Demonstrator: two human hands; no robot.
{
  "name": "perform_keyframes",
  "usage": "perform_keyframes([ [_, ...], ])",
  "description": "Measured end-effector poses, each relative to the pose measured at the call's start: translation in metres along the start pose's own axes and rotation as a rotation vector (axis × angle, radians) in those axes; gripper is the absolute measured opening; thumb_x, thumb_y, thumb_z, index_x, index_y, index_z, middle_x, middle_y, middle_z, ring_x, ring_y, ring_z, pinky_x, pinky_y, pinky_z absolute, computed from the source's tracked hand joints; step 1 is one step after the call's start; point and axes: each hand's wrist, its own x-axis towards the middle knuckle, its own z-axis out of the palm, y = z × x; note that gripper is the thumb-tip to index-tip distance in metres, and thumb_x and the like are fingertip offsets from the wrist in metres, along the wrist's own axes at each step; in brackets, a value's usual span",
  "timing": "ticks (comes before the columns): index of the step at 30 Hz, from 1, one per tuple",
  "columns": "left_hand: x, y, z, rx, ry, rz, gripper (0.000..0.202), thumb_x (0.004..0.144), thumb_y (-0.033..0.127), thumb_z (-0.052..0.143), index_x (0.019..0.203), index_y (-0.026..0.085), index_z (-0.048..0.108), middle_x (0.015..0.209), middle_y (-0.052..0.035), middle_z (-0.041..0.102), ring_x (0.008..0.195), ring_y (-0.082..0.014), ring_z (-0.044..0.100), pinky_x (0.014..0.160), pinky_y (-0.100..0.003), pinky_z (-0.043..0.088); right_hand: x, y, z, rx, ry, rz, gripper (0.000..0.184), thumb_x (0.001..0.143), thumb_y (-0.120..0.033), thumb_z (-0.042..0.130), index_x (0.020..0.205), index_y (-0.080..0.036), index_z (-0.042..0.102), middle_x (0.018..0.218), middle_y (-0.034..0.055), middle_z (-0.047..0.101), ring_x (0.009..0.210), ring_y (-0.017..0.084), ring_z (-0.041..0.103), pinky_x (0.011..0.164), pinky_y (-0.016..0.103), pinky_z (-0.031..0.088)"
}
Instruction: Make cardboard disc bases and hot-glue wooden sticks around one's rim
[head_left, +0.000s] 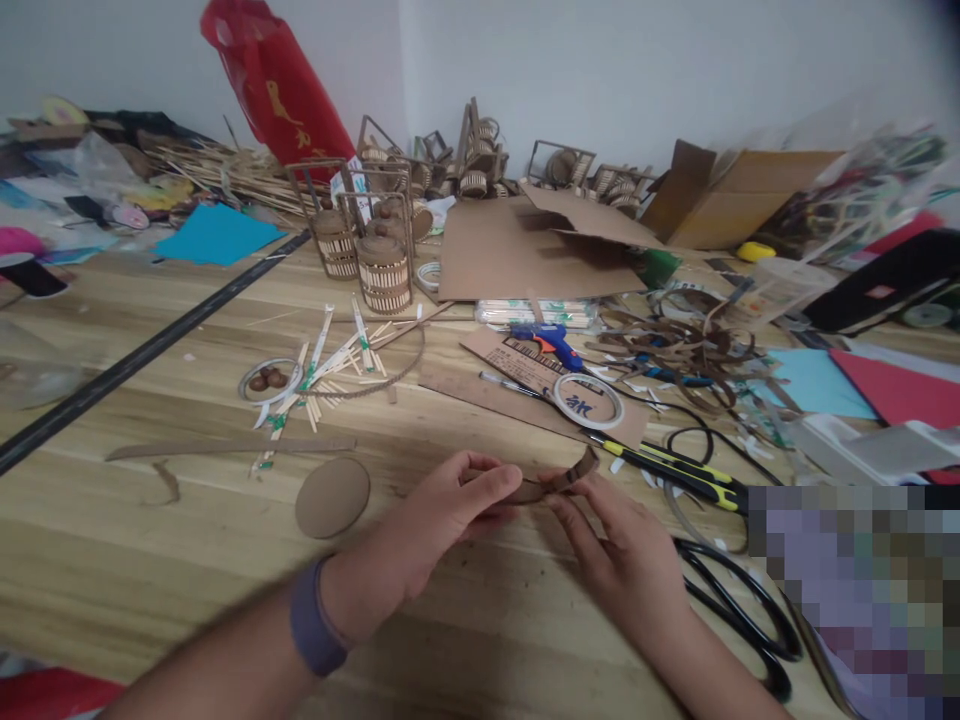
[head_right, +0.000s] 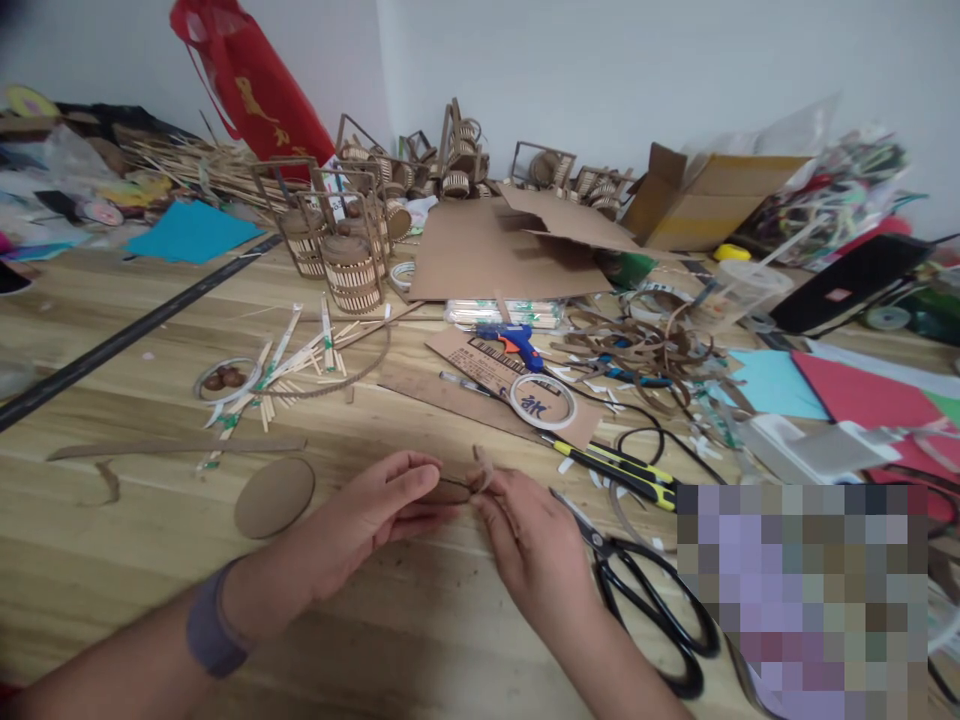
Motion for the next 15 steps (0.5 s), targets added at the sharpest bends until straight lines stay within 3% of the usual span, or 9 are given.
perform_keyframes([
  [3, -0.001, 0.001, -0.002, 0.075, -0.004, 0.093, 0.062, 0.072, 0.060, 0.071, 0.116, 0.020, 0.053, 0.118, -0.0094, 0.063, 0.116, -0.0278, 0.056, 0.101, -0.043, 0.041, 0.002, 0.000, -0.001, 0.148, 0.026, 0.193, 0.012, 0.089, -0.029, 0.055, 0.085, -0.023, 0.065, 0.079, 0.0028, 0.074, 0.071, 0.019, 0.070, 0.062, 0.025, 0.054],
  [6, 0.001, 0.000, 0.001, 0.043, -0.057, 0.258, 0.077, 0.061, 0.056, 0.082, 0.122, 0.021, 0.050, 0.122, -0.0114, 0.063, 0.116, -0.0294, 0.057, 0.098, -0.040, 0.044, 0.003, -0.001, 0.000, 0.384, 0.051, 0.348, 0.017, 0.087, -0.037, 0.059, 0.084, -0.022, 0.065, 0.078, 0.0031, 0.074, 0.070, 0.018, 0.070, 0.063, 0.025, 0.055],
  [9, 0.001, -0.001, 0.005, 0.061, -0.057, 0.308, 0.058, 0.064, 0.045, 0.083, 0.110, 0.018, 0.060, 0.113, -0.0089, 0.069, 0.108, -0.0279, 0.062, 0.093, -0.038, 0.047, 0.003, -0.004, 0.005, 0.559, 0.049, 0.394, 0.022, 0.084, -0.043, 0.063, 0.080, -0.021, 0.065, 0.076, 0.0033, 0.074, 0.069, 0.017, 0.070, 0.063, 0.024, 0.055],
  [12, -0.001, -0.002, 0.006, 0.146, 0.075, 0.313, 0.036, 0.070, 0.036, 0.079, 0.099, 0.017, 0.068, 0.099, -0.0057, 0.074, 0.095, -0.0253, 0.066, 0.085, -0.035, 0.050, 0.001, -0.009, 0.010, 0.623, 0.008, 0.399, 0.024, 0.083, -0.045, 0.065, 0.078, -0.021, 0.066, 0.074, 0.0033, 0.073, 0.067, 0.017, 0.069, 0.063, 0.025, 0.056],
  [15, -0.003, -0.001, 0.004, 0.223, 0.171, 0.336, 0.028, 0.071, 0.034, 0.078, 0.093, 0.017, 0.071, 0.093, -0.0037, 0.075, 0.090, -0.0244, 0.067, 0.080, -0.033, 0.052, 0.000, -0.010, 0.011, 0.615, -0.027, 0.397, 0.025, 0.083, -0.044, 0.066, 0.074, -0.021, 0.067, 0.073, 0.0036, 0.073, 0.067, 0.018, 0.069, 0.063, 0.025, 0.057],
])
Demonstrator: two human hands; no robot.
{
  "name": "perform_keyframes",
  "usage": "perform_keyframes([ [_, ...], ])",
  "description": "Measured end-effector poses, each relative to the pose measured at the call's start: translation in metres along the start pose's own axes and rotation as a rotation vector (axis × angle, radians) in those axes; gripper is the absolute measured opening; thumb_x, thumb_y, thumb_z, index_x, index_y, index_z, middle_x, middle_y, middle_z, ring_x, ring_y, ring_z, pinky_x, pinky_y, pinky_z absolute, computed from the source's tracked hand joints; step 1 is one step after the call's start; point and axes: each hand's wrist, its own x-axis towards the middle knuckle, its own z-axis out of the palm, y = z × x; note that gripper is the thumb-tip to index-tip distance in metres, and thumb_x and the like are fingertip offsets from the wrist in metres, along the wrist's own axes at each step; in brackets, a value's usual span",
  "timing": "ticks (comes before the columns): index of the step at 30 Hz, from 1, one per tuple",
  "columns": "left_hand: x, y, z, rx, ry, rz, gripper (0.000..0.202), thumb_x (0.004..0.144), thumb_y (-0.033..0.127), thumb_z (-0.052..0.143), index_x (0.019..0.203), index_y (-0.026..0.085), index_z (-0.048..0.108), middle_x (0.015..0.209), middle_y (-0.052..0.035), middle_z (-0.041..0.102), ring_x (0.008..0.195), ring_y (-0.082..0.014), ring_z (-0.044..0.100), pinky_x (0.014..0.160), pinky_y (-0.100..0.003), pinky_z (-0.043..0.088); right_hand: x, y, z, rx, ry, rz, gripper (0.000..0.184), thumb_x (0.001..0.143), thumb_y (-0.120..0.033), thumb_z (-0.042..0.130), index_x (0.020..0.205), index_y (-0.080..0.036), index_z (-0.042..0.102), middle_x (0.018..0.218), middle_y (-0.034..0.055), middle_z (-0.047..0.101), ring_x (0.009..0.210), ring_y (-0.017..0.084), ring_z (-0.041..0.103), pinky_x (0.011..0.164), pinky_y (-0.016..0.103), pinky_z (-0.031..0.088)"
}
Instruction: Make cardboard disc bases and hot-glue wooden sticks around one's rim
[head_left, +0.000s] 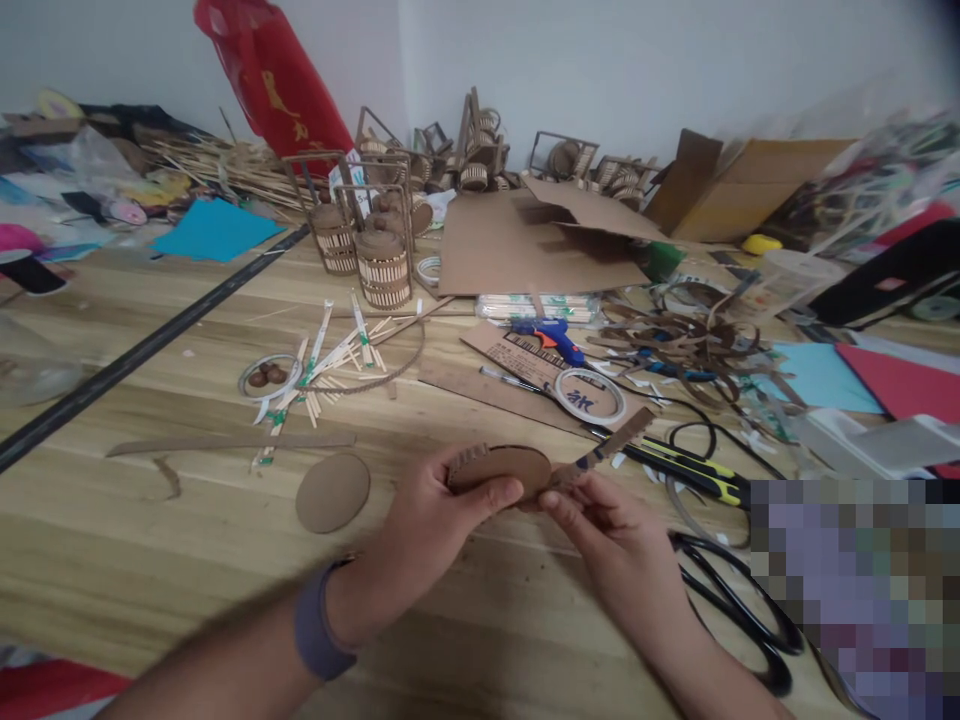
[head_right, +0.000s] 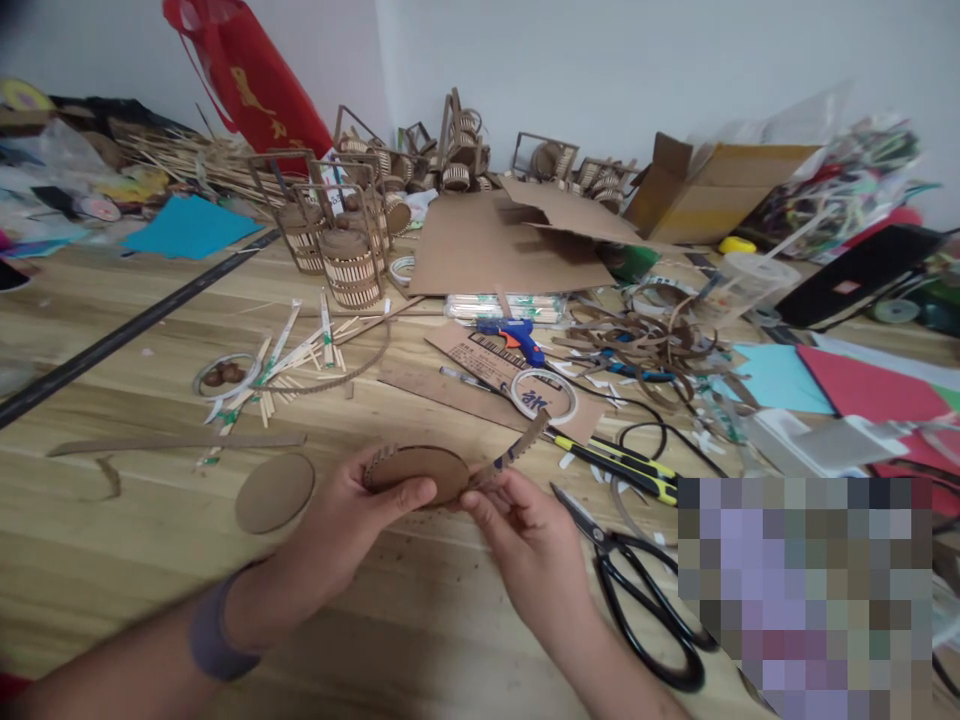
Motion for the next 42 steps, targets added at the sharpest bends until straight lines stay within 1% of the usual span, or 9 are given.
perform_keyframes([
  [3, 0.000, 0.002, -0.003, 0.029, 0.000, 0.028, 0.025, 0.074, 0.034, 0.075, 0.093, 0.019, 0.073, 0.094, -0.0018, 0.076, 0.090, -0.0234, 0.067, 0.081, -0.032, 0.052, 0.001, -0.002, -0.004, -0.013, 0.019, -0.011, 0.020, 0.082, -0.042, 0.067, 0.080, -0.022, 0.070, 0.075, 0.0036, 0.075, 0.067, 0.018, 0.070, 0.065, 0.026, 0.058],
  [6, 0.000, 0.003, -0.004, 0.069, 0.002, 0.040, 0.023, 0.075, 0.034, 0.074, 0.093, 0.019, 0.073, 0.092, -0.0014, 0.076, 0.089, -0.0229, 0.068, 0.079, -0.031, 0.052, 0.003, -0.004, -0.008, -0.008, 0.069, -0.018, 0.021, 0.080, -0.041, 0.069, 0.086, -0.022, 0.071, 0.071, 0.0032, 0.075, 0.064, 0.017, 0.071, 0.061, 0.025, 0.059],
  [11, -0.001, 0.006, -0.004, 0.133, -0.023, 0.047, 0.024, 0.076, 0.034, 0.073, 0.093, 0.018, 0.073, 0.092, -0.0025, 0.076, 0.088, -0.0235, 0.068, 0.078, -0.031, 0.053, 0.004, -0.008, -0.009, -0.005, 0.076, -0.016, 0.024, 0.077, -0.044, 0.071, 0.079, -0.020, 0.069, 0.072, 0.0041, 0.074, 0.061, 0.017, 0.071, 0.059, 0.025, 0.059],
  [17, -0.002, 0.009, -0.005, 0.185, -0.068, 0.070, 0.017, 0.078, 0.030, 0.070, 0.092, 0.020, 0.073, 0.090, 0.0006, 0.076, 0.086, -0.0210, 0.068, 0.075, -0.028, 0.052, 0.003, -0.009, -0.009, 0.003, 0.055, -0.012, 0.025, 0.077, -0.045, 0.071, 0.077, -0.021, 0.069, 0.068, 0.0027, 0.073, 0.061, 0.017, 0.070, 0.058, 0.024, 0.059],
  [23, -0.002, 0.008, -0.006, 0.235, -0.084, 0.054, 0.018, 0.078, 0.030, 0.069, 0.093, 0.020, 0.073, 0.089, 0.0002, 0.075, 0.084, -0.0210, 0.067, 0.073, -0.028, 0.052, 0.001, -0.007, -0.009, -0.019, 0.035, -0.008, 0.023, 0.078, -0.044, 0.070, 0.075, -0.022, 0.067, 0.068, 0.0025, 0.074, 0.063, 0.017, 0.070, 0.059, 0.024, 0.058],
  [30, -0.004, 0.007, -0.006, 0.303, -0.089, 0.043, 0.020, 0.078, 0.031, 0.070, 0.093, 0.019, 0.073, 0.089, -0.0004, 0.075, 0.083, -0.0206, 0.066, 0.073, -0.027, 0.050, -0.001, -0.006, -0.011, -0.194, 0.050, -0.115, 0.015, 0.081, -0.034, 0.066, 0.073, -0.022, 0.068, 0.068, 0.0021, 0.072, 0.061, 0.016, 0.067, 0.056, 0.023, 0.054],
  [35, -0.003, 0.006, -0.006, 0.245, -0.119, 0.016, 0.021, 0.078, 0.030, 0.069, 0.096, 0.019, 0.072, 0.093, -0.0006, 0.075, 0.087, -0.0209, 0.067, 0.076, -0.027, 0.050, -0.003, -0.001, -0.013, -0.272, -0.004, -0.130, 0.012, 0.084, -0.030, 0.062, 0.075, -0.023, 0.067, 0.070, 0.0018, 0.071, 0.064, 0.017, 0.066, 0.059, 0.024, 0.052],
  [39, -0.002, 0.006, -0.007, 0.288, -0.139, 0.025, 0.017, 0.078, 0.030, 0.069, 0.091, 0.020, 0.073, 0.087, 0.0003, 0.075, 0.082, -0.0196, 0.066, 0.070, -0.026, 0.050, -0.002, 0.000, -0.014, -0.286, -0.057, -0.103, 0.013, 0.084, -0.032, 0.062, 0.078, -0.023, 0.069, 0.068, 0.0012, 0.070, 0.062, 0.017, 0.065, 0.055, 0.023, 0.050],
  [42, -0.001, 0.006, -0.009, 0.313, -0.166, 0.033, 0.018, 0.079, 0.030, 0.068, 0.093, 0.020, 0.073, 0.089, 0.0003, 0.074, 0.083, -0.0193, 0.065, 0.071, -0.026, 0.049, -0.001, -0.002, -0.015, -0.304, -0.084, -0.102, 0.016, 0.084, -0.032, 0.062, 0.072, -0.023, 0.068, 0.062, -0.0002, 0.067, 0.058, 0.016, 0.063, 0.052, 0.022, 0.048],
])
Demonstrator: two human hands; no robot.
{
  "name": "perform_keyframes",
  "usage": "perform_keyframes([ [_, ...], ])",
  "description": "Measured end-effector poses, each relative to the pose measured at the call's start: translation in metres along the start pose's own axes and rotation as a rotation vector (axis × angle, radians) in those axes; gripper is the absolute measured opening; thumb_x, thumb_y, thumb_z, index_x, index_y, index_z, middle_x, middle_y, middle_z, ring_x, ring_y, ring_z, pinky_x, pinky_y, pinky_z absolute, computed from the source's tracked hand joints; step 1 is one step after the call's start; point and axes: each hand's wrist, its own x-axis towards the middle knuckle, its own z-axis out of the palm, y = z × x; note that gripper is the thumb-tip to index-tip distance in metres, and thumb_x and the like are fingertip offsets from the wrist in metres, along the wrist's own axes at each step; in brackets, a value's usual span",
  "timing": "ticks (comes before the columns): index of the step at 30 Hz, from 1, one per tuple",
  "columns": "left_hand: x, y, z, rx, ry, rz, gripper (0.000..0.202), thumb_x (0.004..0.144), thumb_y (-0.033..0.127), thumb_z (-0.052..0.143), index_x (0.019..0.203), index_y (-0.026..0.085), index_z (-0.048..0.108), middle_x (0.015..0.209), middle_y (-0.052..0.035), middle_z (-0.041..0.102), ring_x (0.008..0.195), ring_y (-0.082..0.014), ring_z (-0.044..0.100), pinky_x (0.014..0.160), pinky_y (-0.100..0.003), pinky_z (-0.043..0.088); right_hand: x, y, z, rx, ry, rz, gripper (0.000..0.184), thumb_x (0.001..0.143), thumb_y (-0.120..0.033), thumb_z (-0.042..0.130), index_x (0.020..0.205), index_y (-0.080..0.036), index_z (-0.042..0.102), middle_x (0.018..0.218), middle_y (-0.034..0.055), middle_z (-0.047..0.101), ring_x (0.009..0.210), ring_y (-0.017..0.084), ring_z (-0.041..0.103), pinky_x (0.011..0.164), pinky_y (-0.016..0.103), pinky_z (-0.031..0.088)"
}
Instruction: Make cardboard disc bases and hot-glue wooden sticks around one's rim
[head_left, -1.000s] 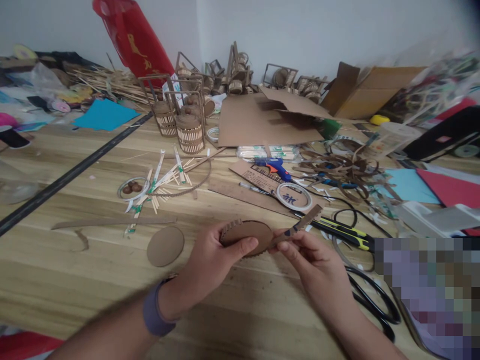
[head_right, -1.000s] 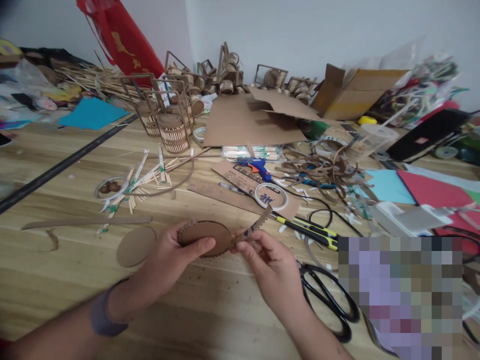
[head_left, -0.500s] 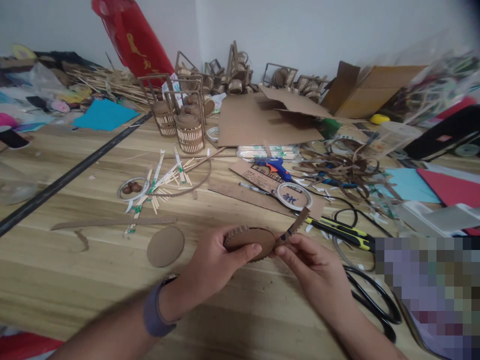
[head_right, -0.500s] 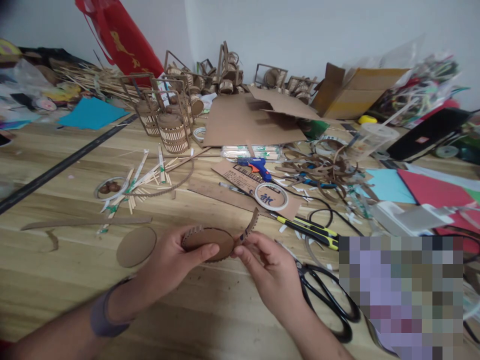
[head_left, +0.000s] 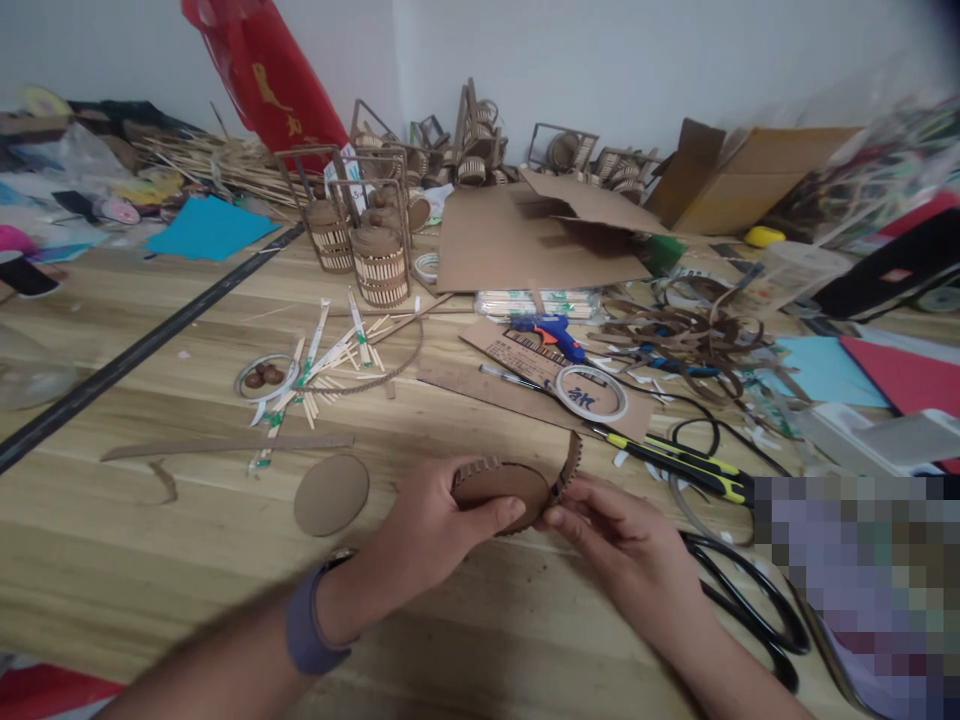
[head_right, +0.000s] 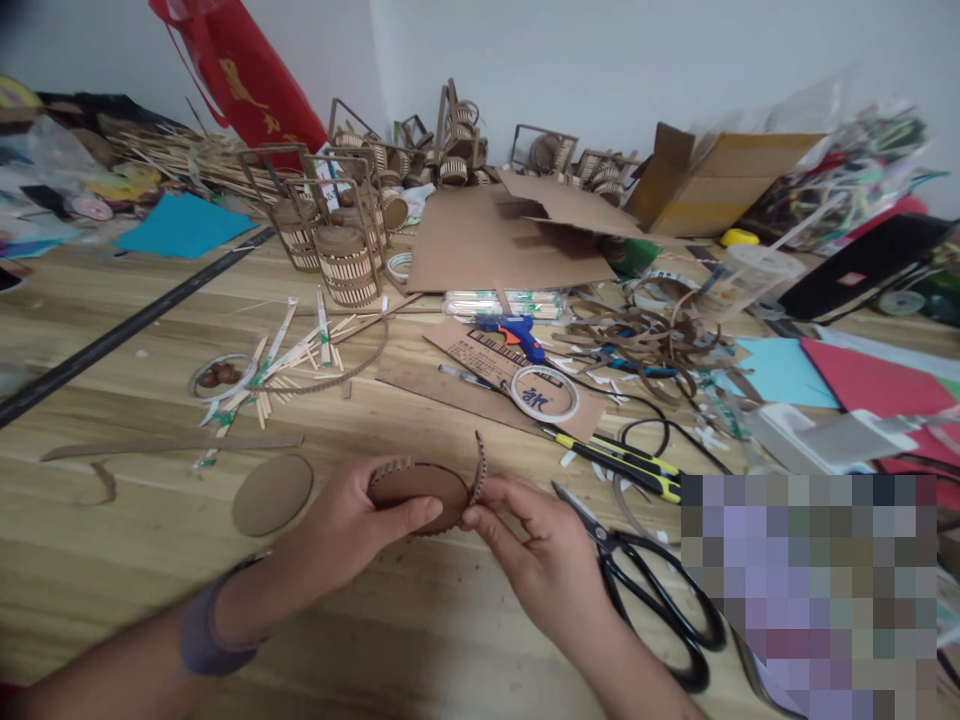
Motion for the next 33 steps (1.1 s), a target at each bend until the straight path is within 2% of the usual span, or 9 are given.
perform_keyframes([
  [3, 0.000, 0.000, 0.000, 0.015, 0.011, -0.007, 0.018, 0.078, 0.029, 0.068, 0.093, 0.019, 0.072, 0.089, -0.0001, 0.074, 0.083, -0.0194, 0.065, 0.071, -0.026, 0.049, 0.000, -0.002, 0.000, 0.018, -0.039, 0.017, 0.019, 0.085, -0.033, 0.061, 0.070, -0.022, 0.067, 0.062, -0.0004, 0.067, 0.058, 0.015, 0.062, 0.052, 0.022, 0.048],
  [7, 0.000, 0.002, 0.003, -0.007, 0.116, -0.022, 0.018, 0.073, 0.032, 0.072, 0.085, 0.019, 0.070, 0.082, 0.0010, 0.071, 0.078, -0.0183, 0.064, 0.066, -0.024, 0.048, 0.000, -0.002, 0.003, 0.021, -0.080, 0.045, 0.021, 0.086, -0.034, 0.059, 0.073, -0.021, 0.068, 0.066, 0.0005, 0.068, 0.059, 0.015, 0.063, 0.053, 0.022, 0.048],
  [9, 0.000, 0.003, 0.004, -0.023, 0.147, -0.017, 0.016, 0.074, 0.032, 0.072, 0.083, 0.019, 0.070, 0.081, 0.0019, 0.071, 0.078, -0.0177, 0.064, 0.067, -0.024, 0.048, 0.000, -0.001, 0.004, 0.014, -0.050, 0.035, 0.019, 0.085, -0.034, 0.061, 0.075, -0.021, 0.070, 0.068, 0.0013, 0.069, 0.063, 0.016, 0.065, 0.057, 0.023, 0.051],
  [11, 0.000, 0.003, 0.004, -0.006, 0.151, -0.007, 0.013, 0.075, 0.031, 0.070, 0.081, 0.020, 0.070, 0.078, 0.0025, 0.070, 0.076, -0.0167, 0.063, 0.066, -0.023, 0.048, 0.000, 0.001, 0.002, 0.036, 0.021, 0.014, 0.015, 0.083, -0.034, 0.065, 0.083, -0.022, 0.073, 0.075, 0.0029, 0.072, 0.073, 0.019, 0.068, 0.066, 0.026, 0.054],
  [14, 0.000, 0.001, 0.005, 0.042, 0.121, -0.005, 0.013, 0.076, 0.032, 0.069, 0.080, 0.019, 0.069, 0.074, 0.0029, 0.069, 0.071, -0.0157, 0.061, 0.063, -0.023, 0.046, 0.000, 0.003, -0.002, 0.087, 0.148, 0.014, 0.021, 0.081, -0.035, 0.069, 0.099, -0.024, 0.074, 0.084, 0.0039, 0.075, 0.074, 0.019, 0.070, 0.067, 0.027, 0.056],
  [17, -0.001, -0.001, 0.006, 0.109, 0.099, -0.004, 0.017, 0.075, 0.034, 0.069, 0.074, 0.018, 0.067, 0.068, 0.0029, 0.063, 0.066, -0.0143, 0.057, 0.058, -0.022, 0.042, -0.001, 0.001, -0.007, 0.122, 0.213, 0.002, 0.018, 0.081, -0.036, 0.070, 0.096, -0.026, 0.074, 0.084, 0.0032, 0.075, 0.066, 0.017, 0.068, 0.059, 0.024, 0.055],
  [23, -0.002, -0.001, 0.007, 0.198, 0.002, 0.018, 0.023, 0.078, 0.036, 0.065, 0.068, 0.016, 0.060, 0.063, 0.0035, 0.053, 0.062, -0.0119, 0.049, 0.056, -0.022, 0.035, 0.001, -0.009, -0.011, 0.087, 0.165, -0.081, 0.008, 0.083, -0.033, 0.069, 0.085, -0.027, 0.074, 0.077, 0.0009, 0.074, 0.066, 0.015, 0.067, 0.059, 0.021, 0.053],
  [26, -0.003, 0.001, 0.007, 0.231, -0.021, 0.032, 0.025, 0.078, 0.035, 0.065, 0.064, 0.017, 0.055, 0.059, 0.0052, 0.047, 0.058, -0.0098, 0.043, 0.053, -0.021, 0.031, 0.001, -0.012, -0.011, 0.099, 0.144, -0.088, 0.010, 0.084, -0.034, 0.069, 0.082, -0.025, 0.073, 0.074, 0.0010, 0.073, 0.066, 0.015, 0.068, 0.059, 0.021, 0.054],
  [33, -0.003, 0.002, 0.005, 0.266, -0.031, 0.041, 0.029, 0.078, 0.036, 0.065, 0.062, 0.017, 0.050, 0.058, 0.0062, 0.043, 0.056, -0.0092, 0.040, 0.052, -0.022, 0.028, 0.000, -0.008, -0.011, 0.123, 0.142, -0.079, 0.005, 0.085, -0.030, 0.068, 0.085, -0.027, 0.072, 0.075, -0.0016, 0.072, 0.066, 0.011, 0.067, 0.060, 0.016, 0.052],
])
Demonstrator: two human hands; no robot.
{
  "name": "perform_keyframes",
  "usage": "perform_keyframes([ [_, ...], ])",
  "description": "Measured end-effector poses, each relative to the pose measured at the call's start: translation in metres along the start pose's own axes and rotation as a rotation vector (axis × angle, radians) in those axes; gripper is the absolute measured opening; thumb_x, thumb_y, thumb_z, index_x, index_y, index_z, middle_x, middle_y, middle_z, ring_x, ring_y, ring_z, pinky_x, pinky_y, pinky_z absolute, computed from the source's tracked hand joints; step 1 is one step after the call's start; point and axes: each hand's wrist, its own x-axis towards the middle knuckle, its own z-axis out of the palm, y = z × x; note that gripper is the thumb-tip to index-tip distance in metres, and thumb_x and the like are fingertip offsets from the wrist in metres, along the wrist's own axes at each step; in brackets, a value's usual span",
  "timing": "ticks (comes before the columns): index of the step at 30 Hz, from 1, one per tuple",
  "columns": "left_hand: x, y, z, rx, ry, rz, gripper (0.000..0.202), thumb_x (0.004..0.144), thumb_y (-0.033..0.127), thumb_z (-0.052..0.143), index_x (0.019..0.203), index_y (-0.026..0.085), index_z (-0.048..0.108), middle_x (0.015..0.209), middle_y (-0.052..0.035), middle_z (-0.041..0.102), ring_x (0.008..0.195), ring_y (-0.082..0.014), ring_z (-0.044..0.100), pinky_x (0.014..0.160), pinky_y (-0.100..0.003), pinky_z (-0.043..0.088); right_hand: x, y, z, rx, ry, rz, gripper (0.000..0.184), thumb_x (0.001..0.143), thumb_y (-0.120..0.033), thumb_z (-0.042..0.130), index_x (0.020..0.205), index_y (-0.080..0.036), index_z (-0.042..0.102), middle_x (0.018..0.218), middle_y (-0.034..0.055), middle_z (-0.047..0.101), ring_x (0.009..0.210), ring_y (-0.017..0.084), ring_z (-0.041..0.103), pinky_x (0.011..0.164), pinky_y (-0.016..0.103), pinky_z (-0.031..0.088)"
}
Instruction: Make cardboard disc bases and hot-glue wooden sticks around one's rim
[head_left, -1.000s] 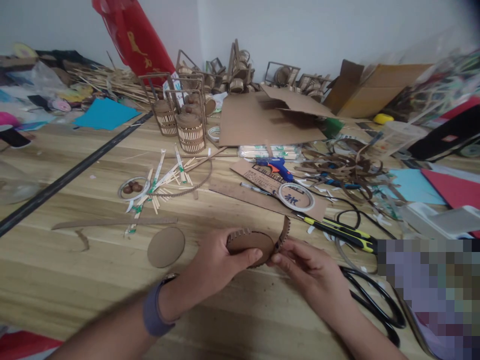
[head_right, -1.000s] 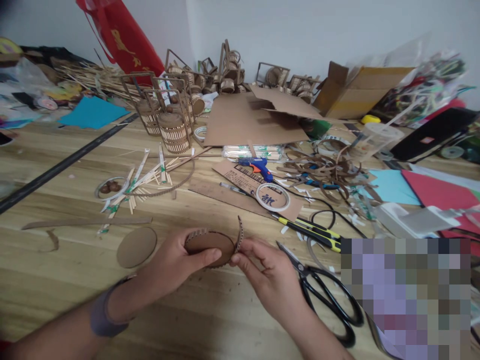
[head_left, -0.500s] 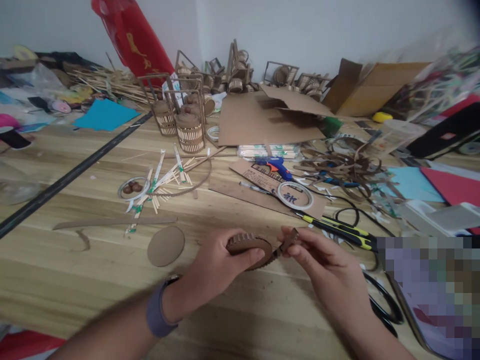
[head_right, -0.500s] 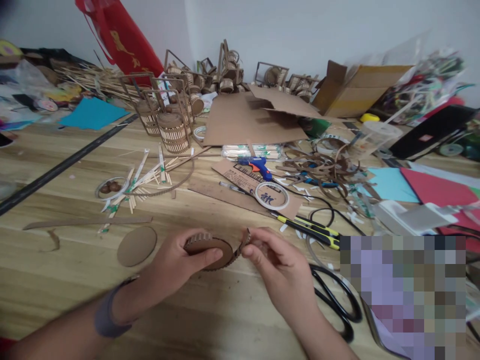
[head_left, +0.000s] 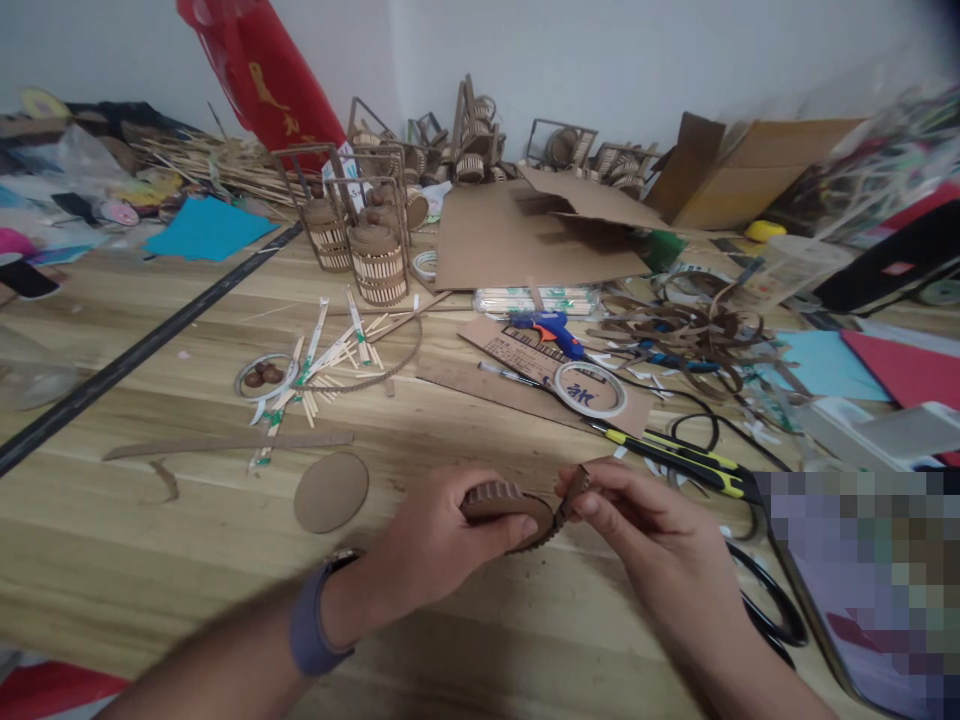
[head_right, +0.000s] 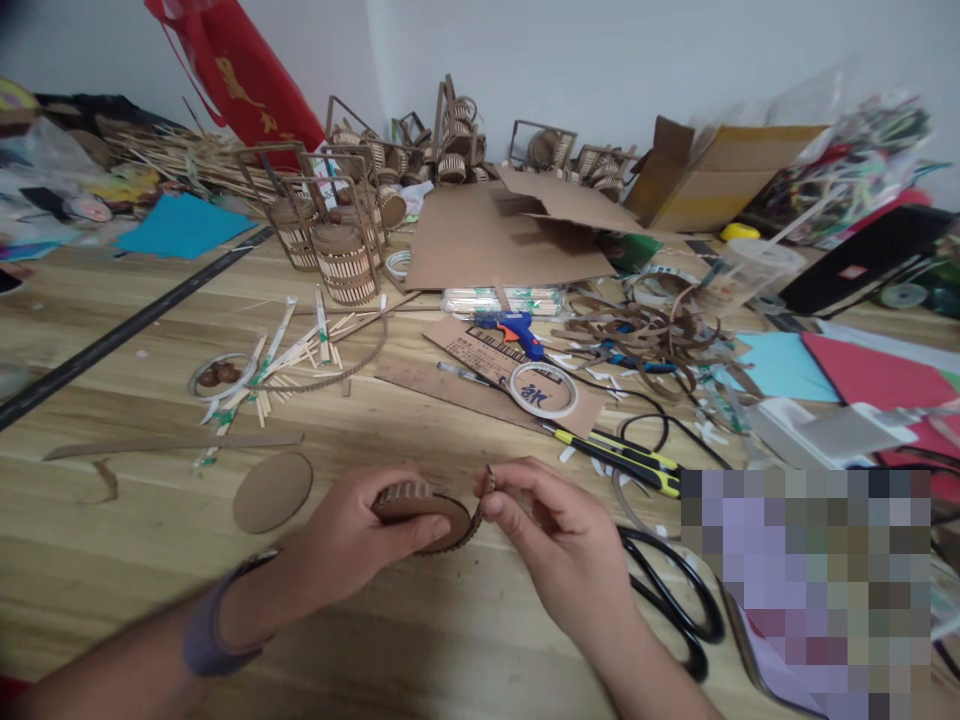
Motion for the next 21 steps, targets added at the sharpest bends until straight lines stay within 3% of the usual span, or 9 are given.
perform_keyframes([
  [5, -0.0004, 0.0026, -0.0012, 0.008, -0.024, -0.001, 0.027, 0.078, 0.034, 0.064, 0.061, 0.018, 0.051, 0.057, 0.0062, 0.044, 0.056, -0.0093, 0.040, 0.053, -0.022, 0.028, -0.0003, 0.0001, -0.0003, -0.008, 0.005, 0.007, 0.005, 0.085, -0.029, 0.068, 0.084, -0.026, 0.072, 0.074, -0.0014, 0.072, 0.066, 0.012, 0.067, 0.060, 0.017, 0.052],
  [15, 0.0011, 0.0013, 0.0006, 0.025, -0.091, 0.015, 0.034, 0.078, 0.034, 0.067, 0.057, 0.018, 0.045, 0.055, 0.0066, 0.042, 0.056, -0.0091, 0.040, 0.051, -0.023, 0.026, 0.0015, -0.0054, 0.0011, -0.089, -0.068, -0.123, 0.006, 0.083, -0.019, 0.068, 0.084, -0.024, 0.071, 0.075, -0.0012, 0.072, 0.067, 0.012, 0.067, 0.061, 0.017, 0.052],
  [21, 0.0005, -0.0002, 0.0027, -0.010, -0.123, 0.026, 0.033, 0.081, 0.043, 0.067, 0.064, 0.017, 0.056, 0.059, 0.0054, 0.048, 0.058, -0.0101, 0.044, 0.052, -0.023, 0.029, 0.0007, -0.0077, 0.0024, -0.084, -0.124, -0.213, 0.010, 0.084, -0.018, 0.066, 0.089, -0.023, 0.074, 0.072, 0.0012, 0.070, 0.065, 0.013, 0.067, 0.057, 0.019, 0.053],
])
